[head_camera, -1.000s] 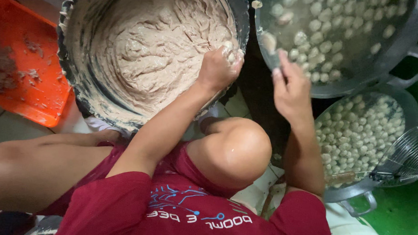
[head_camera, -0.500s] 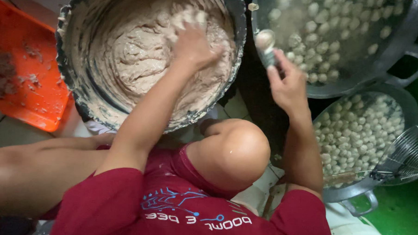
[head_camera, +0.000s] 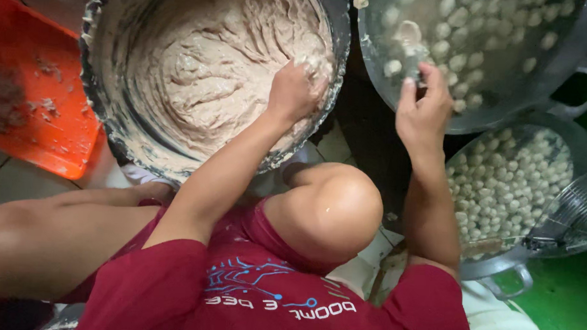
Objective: The person scoops a thick dough-like mixture from a large metal bowl using a spoon and forms small balls, dropping them into a pot of water. The process is repeated continuously.
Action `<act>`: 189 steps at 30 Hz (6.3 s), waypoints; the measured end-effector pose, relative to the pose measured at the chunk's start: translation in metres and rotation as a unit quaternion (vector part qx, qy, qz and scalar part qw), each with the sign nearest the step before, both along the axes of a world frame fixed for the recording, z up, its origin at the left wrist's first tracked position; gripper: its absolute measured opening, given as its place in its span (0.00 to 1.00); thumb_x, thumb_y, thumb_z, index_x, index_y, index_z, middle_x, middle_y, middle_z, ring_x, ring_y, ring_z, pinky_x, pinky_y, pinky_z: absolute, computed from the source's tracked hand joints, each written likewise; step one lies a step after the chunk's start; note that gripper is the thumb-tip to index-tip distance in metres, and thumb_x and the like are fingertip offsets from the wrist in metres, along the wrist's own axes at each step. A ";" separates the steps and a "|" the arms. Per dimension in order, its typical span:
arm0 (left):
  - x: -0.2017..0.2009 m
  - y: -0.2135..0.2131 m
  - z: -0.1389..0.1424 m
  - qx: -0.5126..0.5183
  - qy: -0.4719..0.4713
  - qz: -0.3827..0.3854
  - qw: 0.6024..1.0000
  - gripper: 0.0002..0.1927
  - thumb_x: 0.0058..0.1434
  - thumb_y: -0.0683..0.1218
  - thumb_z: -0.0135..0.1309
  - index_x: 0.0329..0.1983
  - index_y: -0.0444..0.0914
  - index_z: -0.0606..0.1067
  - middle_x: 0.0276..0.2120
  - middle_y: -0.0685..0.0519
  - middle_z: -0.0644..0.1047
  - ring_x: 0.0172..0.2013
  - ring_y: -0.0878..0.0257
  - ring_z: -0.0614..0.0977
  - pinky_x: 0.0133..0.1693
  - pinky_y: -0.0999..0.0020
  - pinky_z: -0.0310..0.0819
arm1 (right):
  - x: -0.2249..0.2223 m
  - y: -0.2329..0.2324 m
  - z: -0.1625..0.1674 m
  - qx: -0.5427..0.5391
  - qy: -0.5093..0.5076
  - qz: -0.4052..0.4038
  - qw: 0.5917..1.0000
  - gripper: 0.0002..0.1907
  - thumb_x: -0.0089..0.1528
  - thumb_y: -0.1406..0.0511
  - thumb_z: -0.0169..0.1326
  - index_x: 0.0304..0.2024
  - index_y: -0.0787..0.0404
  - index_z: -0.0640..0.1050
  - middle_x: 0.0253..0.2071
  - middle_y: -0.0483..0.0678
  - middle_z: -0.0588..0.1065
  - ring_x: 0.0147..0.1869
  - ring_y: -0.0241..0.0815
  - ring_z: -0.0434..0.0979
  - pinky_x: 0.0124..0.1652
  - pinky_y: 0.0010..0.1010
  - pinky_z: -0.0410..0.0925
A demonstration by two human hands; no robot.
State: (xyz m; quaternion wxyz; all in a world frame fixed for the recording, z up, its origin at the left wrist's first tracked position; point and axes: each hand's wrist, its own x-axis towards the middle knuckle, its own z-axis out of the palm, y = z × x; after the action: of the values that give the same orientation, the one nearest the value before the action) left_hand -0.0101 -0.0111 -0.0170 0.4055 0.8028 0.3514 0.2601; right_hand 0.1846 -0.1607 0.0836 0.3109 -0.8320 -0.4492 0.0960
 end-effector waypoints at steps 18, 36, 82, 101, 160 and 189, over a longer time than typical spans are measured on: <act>0.018 -0.007 0.013 0.009 -0.049 -0.030 0.998 0.08 0.51 0.44 0.64 0.28 0.37 0.77 0.25 0.41 0.80 0.28 0.41 0.83 0.33 0.50 0.77 | -0.045 0.009 0.030 -0.114 0.385 0.077 0.912 0.18 0.70 0.68 0.52 0.63 0.61 0.75 0.36 0.41 0.77 0.30 0.26 0.71 0.31 0.20 0.68; 0.023 -0.011 0.019 -0.017 0.006 -0.024 1.000 0.10 0.50 0.46 0.66 0.32 0.40 0.78 0.28 0.42 0.81 0.32 0.43 0.83 0.35 0.51 0.78 | -0.044 0.003 0.032 -0.124 0.368 0.103 0.916 0.22 0.71 0.69 0.49 0.69 0.59 0.71 0.36 0.43 0.77 0.30 0.29 0.70 0.31 0.22 0.68; 0.010 0.018 0.058 -0.237 0.274 -0.017 0.932 0.52 0.56 0.64 0.62 0.69 0.31 0.49 0.55 0.31 0.70 0.55 0.38 0.76 0.54 0.50 0.73 | -0.019 0.001 0.008 -0.132 0.445 0.042 0.885 0.25 0.70 0.67 0.51 0.71 0.57 0.72 0.36 0.42 0.72 0.29 0.29 0.66 0.28 0.24 0.62; 0.000 0.003 0.003 -0.033 0.046 -0.035 0.998 0.15 0.66 0.53 0.58 0.31 0.36 0.78 0.27 0.37 0.79 0.33 0.38 0.82 0.54 0.46 0.71 | 0.017 -0.004 -0.004 0.008 -0.019 -0.019 1.000 0.12 0.70 0.70 0.57 0.56 0.65 0.77 0.48 0.55 0.78 0.48 0.49 0.81 0.47 0.37 0.74; 0.016 -0.011 0.011 0.019 -0.097 -0.009 0.995 0.08 0.54 0.44 0.62 0.27 0.36 0.74 0.24 0.40 0.79 0.28 0.40 0.82 0.32 0.52 0.77 | -0.037 0.003 0.026 -0.157 0.451 0.087 0.874 0.23 0.70 0.67 0.51 0.68 0.58 0.73 0.34 0.39 0.74 0.29 0.26 0.66 0.29 0.21 0.63; 0.002 -0.012 -0.005 -0.036 -0.025 0.034 0.998 0.14 0.66 0.51 0.57 0.33 0.35 0.78 0.28 0.37 0.80 0.30 0.41 0.83 0.34 0.50 0.77 | 0.006 -0.013 0.003 -0.023 0.006 0.134 0.991 0.19 0.79 0.69 0.52 0.72 0.60 0.69 0.47 0.48 0.77 0.48 0.35 0.77 0.49 0.28 0.72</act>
State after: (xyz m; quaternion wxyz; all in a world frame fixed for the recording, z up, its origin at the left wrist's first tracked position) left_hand -0.0084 -0.0229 -0.0217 0.4340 0.7683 0.3772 0.2812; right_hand 0.1902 -0.1736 0.0871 0.2785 -0.7707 -0.5525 0.1520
